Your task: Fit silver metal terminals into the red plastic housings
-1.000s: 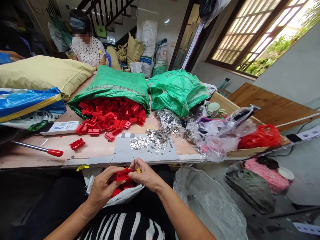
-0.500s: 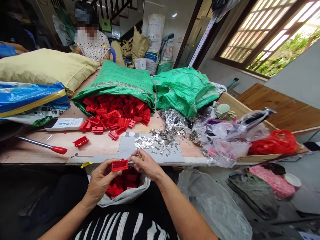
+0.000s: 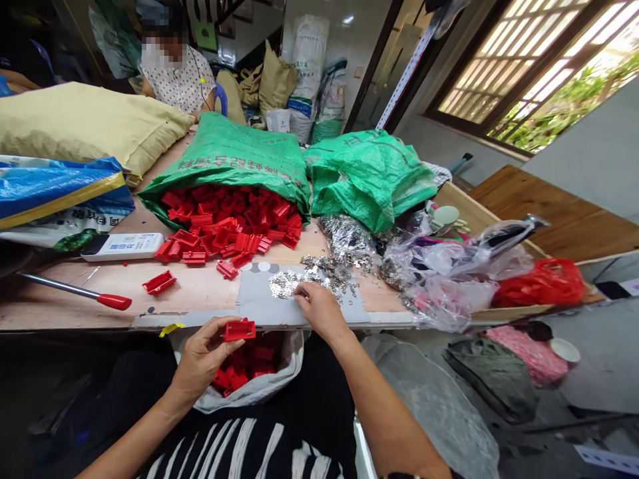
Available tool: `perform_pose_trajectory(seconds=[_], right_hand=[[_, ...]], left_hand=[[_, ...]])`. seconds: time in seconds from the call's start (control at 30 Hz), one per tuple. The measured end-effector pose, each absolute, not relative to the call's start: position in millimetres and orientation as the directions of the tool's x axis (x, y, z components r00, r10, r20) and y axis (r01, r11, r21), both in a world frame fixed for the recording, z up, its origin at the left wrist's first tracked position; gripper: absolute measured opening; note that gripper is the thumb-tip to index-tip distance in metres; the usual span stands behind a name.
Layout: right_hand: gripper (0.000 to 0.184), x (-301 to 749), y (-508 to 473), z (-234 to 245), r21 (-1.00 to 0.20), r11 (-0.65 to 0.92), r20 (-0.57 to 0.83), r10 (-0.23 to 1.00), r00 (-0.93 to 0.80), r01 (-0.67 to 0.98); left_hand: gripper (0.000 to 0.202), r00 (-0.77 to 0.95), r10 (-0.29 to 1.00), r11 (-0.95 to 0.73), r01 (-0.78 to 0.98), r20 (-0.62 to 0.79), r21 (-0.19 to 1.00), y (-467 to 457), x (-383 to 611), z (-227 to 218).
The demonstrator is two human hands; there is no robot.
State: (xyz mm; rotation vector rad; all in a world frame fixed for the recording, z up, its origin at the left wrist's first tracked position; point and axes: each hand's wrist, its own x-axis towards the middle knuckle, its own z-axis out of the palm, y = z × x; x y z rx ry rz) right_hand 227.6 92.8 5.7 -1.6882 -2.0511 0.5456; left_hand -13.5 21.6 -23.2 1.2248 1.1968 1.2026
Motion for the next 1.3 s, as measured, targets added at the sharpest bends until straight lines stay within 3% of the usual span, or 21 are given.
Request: perform_pose_trajectory(seconds=[0.17, 0.37, 0.6, 0.8, 1.0, 1.13, 1.3], right_hand=[[0.009, 217.3, 98.2, 3.1, -0.408, 0.205, 0.040, 0.978, -0.207, 0.890], [0.004, 213.0, 104.0, 0.2, -0.359, 0.196, 0.026, 0.979, -0.200, 0.912], [0.005, 218.6, 104.5, -0.1, -0.402, 0.198, 0.062, 0.980, -0.189, 0.894], [0.006, 216.2, 98.1, 8.6, -0.641, 0.240, 0.123, 0.970, -0.212, 0.729], [0.013, 198.8, 81.4, 23.5, -0.766, 0.323, 0.122, 0.922, -0.368, 0.556], [0.016, 183.8, 67.5, 31.7, -0.752, 0.410, 0.151, 0.869, -0.471, 0.516], [0.017, 174.2, 59.3, 31.2, -0.597, 0.568, 0.260, 0.806, -0.532, 0.567]], left_hand=[[0.025, 0.032, 0.999, 0.025, -0.010, -0.025, 1.000, 20.8, -14.5, -26.0], [0.026, 0.053, 0.998, 0.045, 0.011, -0.046, 0.999, 18.8, -15.1, -27.8], [0.032, 0.101, 0.971, 0.237, -0.260, -0.218, 0.936, 18.6, -10.9, -25.3], [0.028, 0.189, 0.953, 0.299, -0.450, -0.237, 0.842, 21.3, -8.0, -14.6], [0.034, 0.199, 0.955, 0.296, -0.557, -0.222, 0.776, 25.7, -5.1, -3.9], [0.047, 0.188, 0.958, 0.284, -0.564, -0.214, 0.775, 27.9, -2.4, -2.5], [0.052, 0.178, 0.958, 0.285, -0.525, -0.224, 0.802, 31.9, -0.3, -2.8]])
